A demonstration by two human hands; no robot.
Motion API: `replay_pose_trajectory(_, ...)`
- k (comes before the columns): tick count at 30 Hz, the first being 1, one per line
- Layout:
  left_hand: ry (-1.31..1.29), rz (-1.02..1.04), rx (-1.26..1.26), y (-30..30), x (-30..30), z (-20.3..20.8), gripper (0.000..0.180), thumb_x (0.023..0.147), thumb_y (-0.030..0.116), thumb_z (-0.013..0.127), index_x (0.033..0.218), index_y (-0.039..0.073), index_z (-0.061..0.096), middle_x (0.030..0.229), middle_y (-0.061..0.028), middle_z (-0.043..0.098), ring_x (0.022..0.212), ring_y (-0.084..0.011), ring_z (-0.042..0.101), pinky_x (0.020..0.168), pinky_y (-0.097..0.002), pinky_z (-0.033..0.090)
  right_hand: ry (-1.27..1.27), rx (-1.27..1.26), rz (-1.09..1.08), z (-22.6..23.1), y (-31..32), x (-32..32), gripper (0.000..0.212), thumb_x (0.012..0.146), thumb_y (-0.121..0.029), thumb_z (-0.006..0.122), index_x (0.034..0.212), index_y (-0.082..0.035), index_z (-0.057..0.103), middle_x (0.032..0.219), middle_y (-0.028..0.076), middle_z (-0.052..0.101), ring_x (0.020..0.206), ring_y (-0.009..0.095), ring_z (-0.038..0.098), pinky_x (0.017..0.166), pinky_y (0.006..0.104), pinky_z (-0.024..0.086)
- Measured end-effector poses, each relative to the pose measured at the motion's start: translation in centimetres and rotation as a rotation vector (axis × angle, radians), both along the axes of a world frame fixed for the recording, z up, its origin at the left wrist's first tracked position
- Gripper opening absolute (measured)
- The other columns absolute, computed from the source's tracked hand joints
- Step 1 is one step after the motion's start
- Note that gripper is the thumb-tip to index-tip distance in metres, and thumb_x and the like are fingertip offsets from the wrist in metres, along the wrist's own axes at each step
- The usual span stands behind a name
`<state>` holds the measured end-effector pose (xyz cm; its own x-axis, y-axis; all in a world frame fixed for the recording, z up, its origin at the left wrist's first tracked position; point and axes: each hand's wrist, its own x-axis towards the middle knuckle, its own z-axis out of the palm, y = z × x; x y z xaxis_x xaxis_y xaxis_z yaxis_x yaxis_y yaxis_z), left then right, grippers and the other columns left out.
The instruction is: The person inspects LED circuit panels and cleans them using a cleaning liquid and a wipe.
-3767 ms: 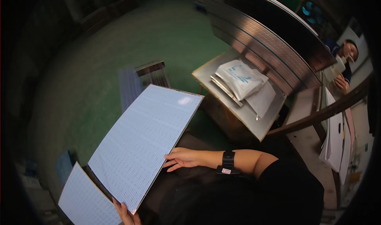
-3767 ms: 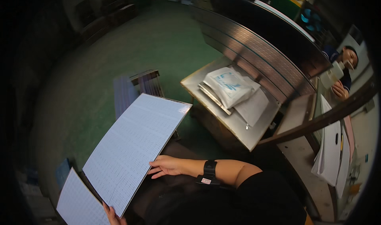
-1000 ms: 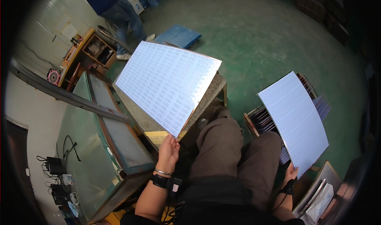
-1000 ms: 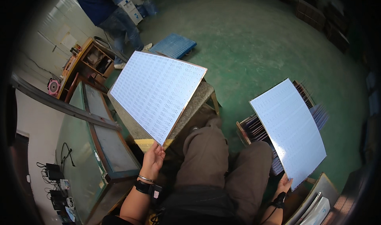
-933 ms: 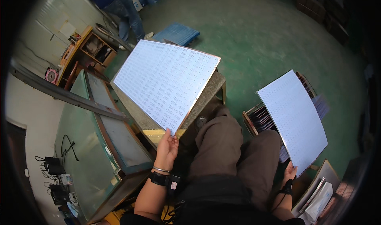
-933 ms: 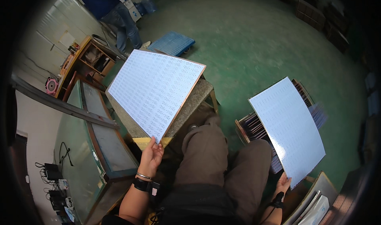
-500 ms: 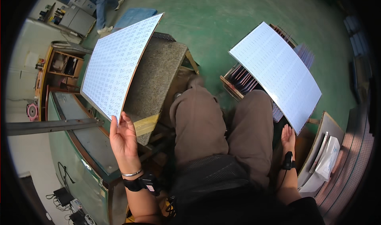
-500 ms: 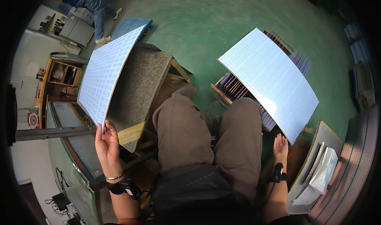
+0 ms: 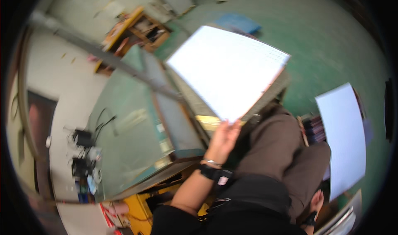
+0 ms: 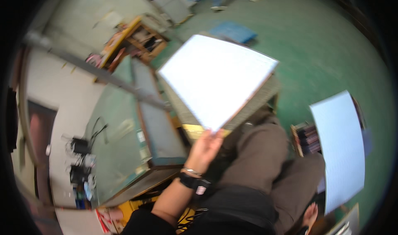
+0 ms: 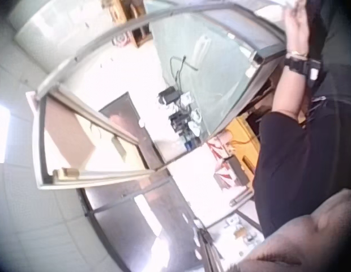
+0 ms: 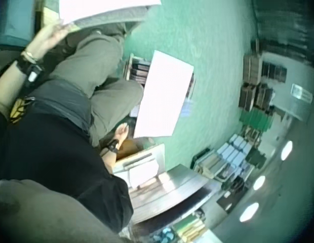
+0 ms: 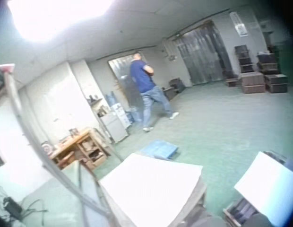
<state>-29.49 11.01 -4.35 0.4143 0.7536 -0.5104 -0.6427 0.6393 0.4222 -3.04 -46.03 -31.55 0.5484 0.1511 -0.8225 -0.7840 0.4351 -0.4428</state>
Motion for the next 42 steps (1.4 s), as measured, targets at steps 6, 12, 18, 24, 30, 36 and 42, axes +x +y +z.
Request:
replay_pose_trajectory(6, 0.043, -0.03, 0.011, -0.3, 1.3, -4.1, 0.024, 0.093, 0.009, 0.047, 0.113, -0.003, 0.046, 0.111, -0.0165, 0.056, 0.101, -0.024, 0.057, 0.092, -0.0343, 0.048, 0.433, 0.51, 0.525, -3.7, -3.5, 4.6, 0.04, 0.086, -0.039, 0.061, 0.116, -0.013, 0.058, 0.088, 0.005, 0.066, 0.066, 0.017, 0.062, 0.054, 0.0246, 0.051)
replay_pose_trajectory(12, 0.222, -0.161, -0.01, -0.8, 1.1, -3.5, 0.034, 0.094, 0.017, 0.046, 0.124, 0.0, 0.04, 0.12, -0.0186, 0.049, 0.112, -0.0294, 0.051, 0.094, -0.0388, 0.044, 0.332, 0.352, 0.741, -3.7, 7.8, 8.1, 0.039, 0.087, -0.036, 0.058, 0.118, -0.012, 0.056, 0.096, 0.005, 0.064, 0.075, 0.016, 0.061, 0.062, 0.0263, 0.051)
replay_pose_trajectory(18, 0.338, -0.31, 0.045, -3.6, -2.3, -0.6, 0.048, 0.095, 0.021, 0.044, 0.137, 0.005, 0.028, 0.126, -0.017, 0.046, 0.112, -0.029, 0.051, 0.092, -0.0394, 0.045, 0.223, 0.164, 0.897, -4.4, 15.3, 8.2, 0.038, 0.089, -0.033, 0.055, 0.12, -0.01, 0.054, 0.103, 0.005, 0.063, 0.085, 0.016, 0.061, 0.069, 0.0281, 0.052)
replay_pose_trajectory(24, 0.536, -0.659, 0.469, -6.2, -5.7, 5.1, 0.034, 0.095, 0.021, 0.047, 0.126, 0.007, 0.047, 0.115, -0.0081, 0.058, 0.103, -0.0163, 0.055, 0.087, -0.0301, 0.046, 0.066, -0.087, 0.773, -2.9, 12.2, 7.5, 0.038, 0.091, -0.031, 0.052, 0.121, -0.008, 0.052, 0.111, 0.004, 0.062, 0.094, 0.016, 0.06, 0.077, 0.0299, 0.052)
replay_pose_trajectory(30, 0.672, -0.661, 1.05, -8.0, -4.4, 11.8, 0.027, 0.09, 0.004, 0.049, 0.116, 0.0, 0.055, 0.112, -0.0089, 0.06, 0.103, -0.0151, 0.057, 0.087, -0.027, 0.045, -0.088, -0.348, 0.555, 9.3, 12.1, 1.7, 0.034, 0.089, -0.032, 0.055, 0.118, -0.014, 0.052, 0.103, 0.003, 0.062, 0.091, 0.016, 0.061, 0.077, 0.0338, 0.051)
replay_pose_trajectory(36, 0.026, -1.275, 1.576, -12.0, 4.0, 24.2, 0.037, 0.087, 0.022, 0.052, 0.103, -0.01, 0.059, 0.109, -0.0294, 0.059, 0.105, -0.039, 0.056, 0.091, -0.0436, 0.041, -0.416, -0.383, 0.449, 16.9, 11.7, -0.1, 0.028, 0.093, -0.026, 0.052, 0.114, -0.008, 0.057, 0.1, 0.006, 0.064, 0.082, 0.012, 0.062, 0.066, 0.0267, 0.053)
replay_pose_trajectory(42, -0.65, -1.227, 1.264, -18.4, 8.0, 24.1, 0.036, 0.09, 0.033, 0.053, 0.099, -0.001, 0.06, 0.088, -0.0302, 0.062, 0.082, -0.0463, 0.062, 0.074, -0.0552, 0.051, -0.56, -0.41, 0.295, 20.3, 7.6, -4.6, 0.029, 0.094, -0.017, 0.047, 0.118, -0.006, 0.056, 0.099, 0.006, 0.064, 0.079, 0.012, 0.062, 0.063, 0.0262, 0.053)
